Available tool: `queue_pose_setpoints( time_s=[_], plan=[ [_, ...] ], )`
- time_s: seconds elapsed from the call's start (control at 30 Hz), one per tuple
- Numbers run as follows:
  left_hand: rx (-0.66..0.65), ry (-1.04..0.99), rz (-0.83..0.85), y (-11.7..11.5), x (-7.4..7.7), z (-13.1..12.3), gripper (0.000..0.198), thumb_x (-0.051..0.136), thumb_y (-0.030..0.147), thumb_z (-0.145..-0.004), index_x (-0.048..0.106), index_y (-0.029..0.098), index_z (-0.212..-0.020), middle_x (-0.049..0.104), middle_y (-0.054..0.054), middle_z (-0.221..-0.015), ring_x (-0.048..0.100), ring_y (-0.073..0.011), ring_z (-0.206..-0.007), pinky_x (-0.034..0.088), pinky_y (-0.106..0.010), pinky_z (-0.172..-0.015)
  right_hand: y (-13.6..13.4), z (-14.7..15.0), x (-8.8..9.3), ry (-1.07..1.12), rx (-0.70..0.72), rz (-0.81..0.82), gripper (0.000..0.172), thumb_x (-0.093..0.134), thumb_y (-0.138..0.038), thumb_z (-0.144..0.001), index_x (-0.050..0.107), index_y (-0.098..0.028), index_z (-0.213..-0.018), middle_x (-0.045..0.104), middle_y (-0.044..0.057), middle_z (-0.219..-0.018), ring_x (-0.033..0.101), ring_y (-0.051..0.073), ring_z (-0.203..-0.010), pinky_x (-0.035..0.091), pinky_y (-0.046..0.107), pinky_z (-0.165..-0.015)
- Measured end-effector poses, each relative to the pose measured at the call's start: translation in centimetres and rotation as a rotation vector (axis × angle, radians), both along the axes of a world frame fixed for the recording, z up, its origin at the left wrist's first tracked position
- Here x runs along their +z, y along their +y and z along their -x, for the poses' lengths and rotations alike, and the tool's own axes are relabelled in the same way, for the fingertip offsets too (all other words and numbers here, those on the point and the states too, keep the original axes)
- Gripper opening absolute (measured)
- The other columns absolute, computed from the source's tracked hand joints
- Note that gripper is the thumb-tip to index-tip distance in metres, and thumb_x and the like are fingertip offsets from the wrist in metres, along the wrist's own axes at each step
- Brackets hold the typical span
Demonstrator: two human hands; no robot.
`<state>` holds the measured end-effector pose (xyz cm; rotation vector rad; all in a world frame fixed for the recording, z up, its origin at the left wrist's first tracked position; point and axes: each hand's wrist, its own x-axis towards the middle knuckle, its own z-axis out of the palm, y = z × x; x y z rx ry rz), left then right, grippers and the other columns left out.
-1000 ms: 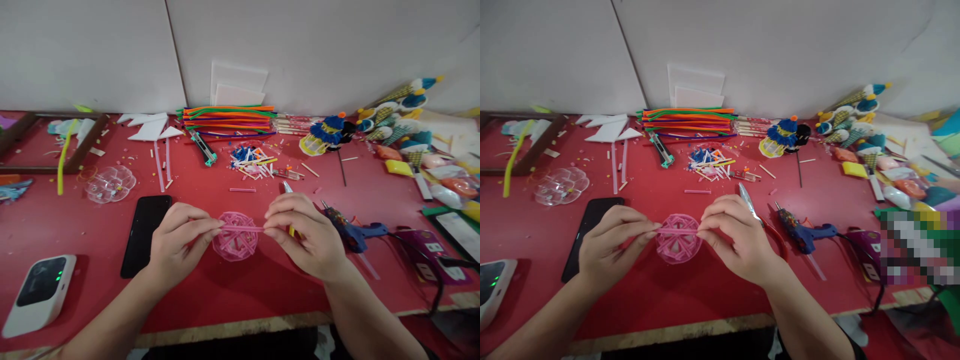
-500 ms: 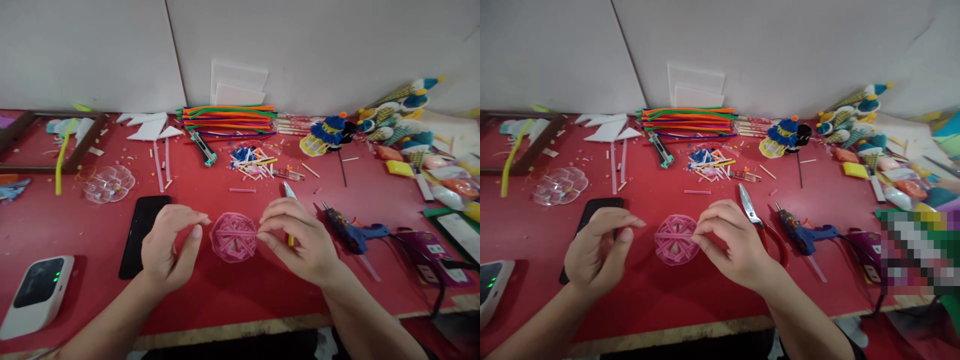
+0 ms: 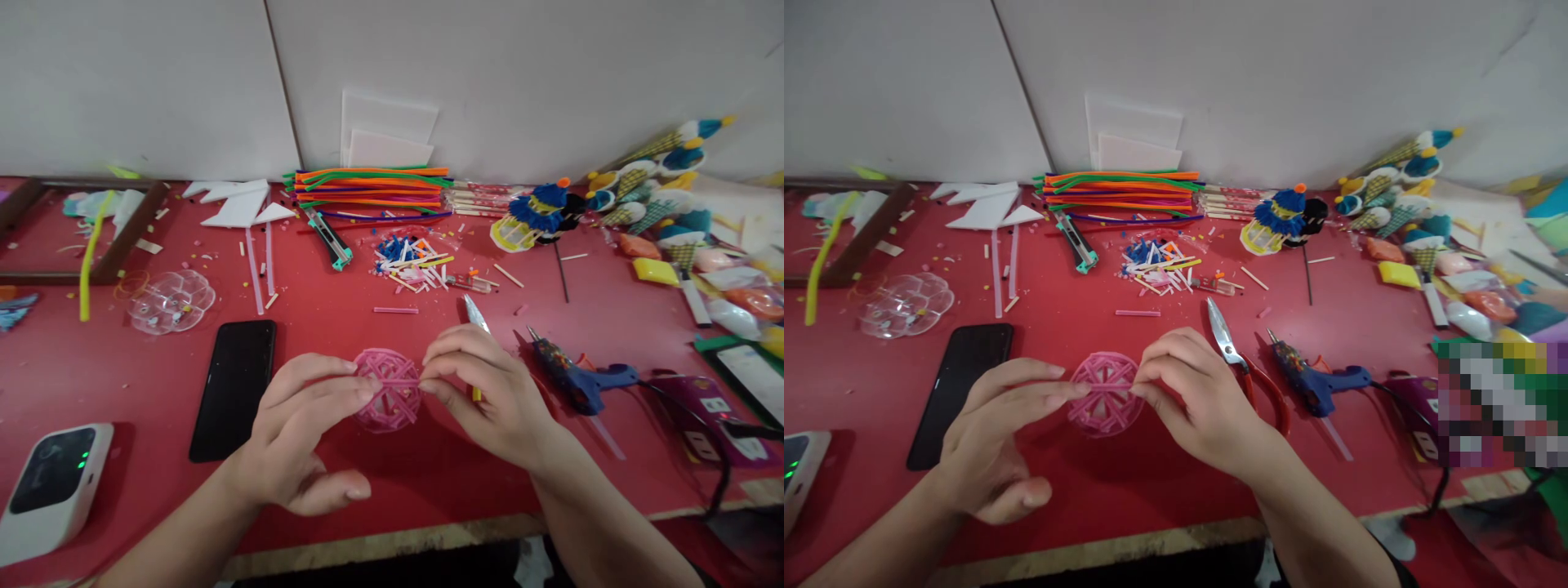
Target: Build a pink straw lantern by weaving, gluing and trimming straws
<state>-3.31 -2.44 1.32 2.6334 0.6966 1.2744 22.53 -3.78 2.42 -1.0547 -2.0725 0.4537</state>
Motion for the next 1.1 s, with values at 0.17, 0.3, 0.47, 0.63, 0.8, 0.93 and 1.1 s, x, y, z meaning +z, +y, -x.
queue_pose_setpoints(
  time_s=[0.17,0.3,0.47,0.63,0.8,0.93,1.1],
  plan=[
    [0.046,0.006,-0.027,-0.11,-0.23,-0.01,0.054,0.052,0.06,-0.095,0.06,0.015,-0.124,0.078,-0.012,-0.091,0.07,-0.029,-0.1,0.062,-0.042,-0.085,-0.1,-0.05,-0.07,-0.014,0.006,0.014,0.006,0.061,-0.019,-0.098,0.064,-0.019,-0.092,0.068,0.005,-0.094,0.06,0.017,-0.094,0.05,0.032,-0.086],
    [0.12,-0.005,-0.021,-0.23,-0.34,0.25,0.056,0.049,0.063,-0.096,0.06,0.018,-0.128,0.078,-0.01,-0.091,0.071,-0.0295,-0.099,0.063,-0.043,-0.081,-0.2,-0.14,0.0,-0.027,0.02,0.014,0.005,0.061,-0.018,-0.098,0.063,-0.02,-0.093,0.067,0.004,-0.095,0.06,0.017,-0.094,0.05,0.033,-0.086],
    [0.138,-0.053,0.047,-0.32,-0.47,0.41,0.053,0.046,0.061,-0.098,0.064,0.017,-0.122,0.077,-0.009,-0.089,0.069,-0.028,-0.1,0.062,-0.041,-0.08,-0.23,-0.2,0.17,-0.048,0.033,0.035,0.006,0.061,-0.019,-0.098,0.064,-0.018,-0.093,0.065,0.004,-0.092,0.057,0.016,-0.09,0.048,0.032,-0.084],
    [0.104,-0.159,-0.024,-0.06,-0.56,-0.01,0.047,0.046,0.058,-0.1,0.065,0.022,-0.124,0.077,-0.006,-0.083,0.071,-0.0254,-0.092,0.061,-0.039,-0.073,-0.26,-0.17,0.23,-0.048,0.036,0.034,0.007,0.061,-0.018,-0.098,0.064,-0.017,-0.092,0.065,0.004,-0.091,0.056,0.016,-0.089,0.047,0.031,-0.083],
    [0.099,-0.115,-0.081,0.24,-0.41,-0.35,0.042,0.047,0.057,-0.099,0.066,0.024,-0.117,0.077,-0.005,-0.078,0.072,-0.0248,-0.088,0.062,-0.038,-0.067,-0.28,-0.17,0.21,-0.047,0.037,0.042,0.007,0.061,-0.019,-0.098,0.064,-0.017,-0.092,0.065,0.004,-0.091,0.056,0.016,-0.089,0.047,0.032,-0.083],
    [0.094,-0.102,-0.087,0.3,-0.06,-0.29,0.041,0.05,0.054,-0.098,0.064,0.02,-0.116,0.077,-0.006,-0.078,0.072,-0.024,-0.086,0.062,-0.038,-0.07,-0.23,-0.21,0.15,-0.049,0.036,0.045,0.006,0.061,-0.02,-0.098,0.064,-0.018,-0.093,0.065,0.004,-0.092,0.056,0.017,-0.089,0.048,0.033,-0.082],
    [0.109,-0.01,-0.03,0.14,0.14,0.11,0.044,0.048,0.056,-0.098,0.063,0.022,-0.122,0.079,-0.008,-0.081,0.071,-0.0276,-0.094,0.061,-0.04,-0.069,-0.19,-0.22,0.12,-0.04,0.029,0.041,0.006,0.062,-0.02,-0.098,0.064,-0.019,-0.092,0.066,0.004,-0.091,0.057,0.018,-0.088,0.048,0.034,-0.082]
  ],
)
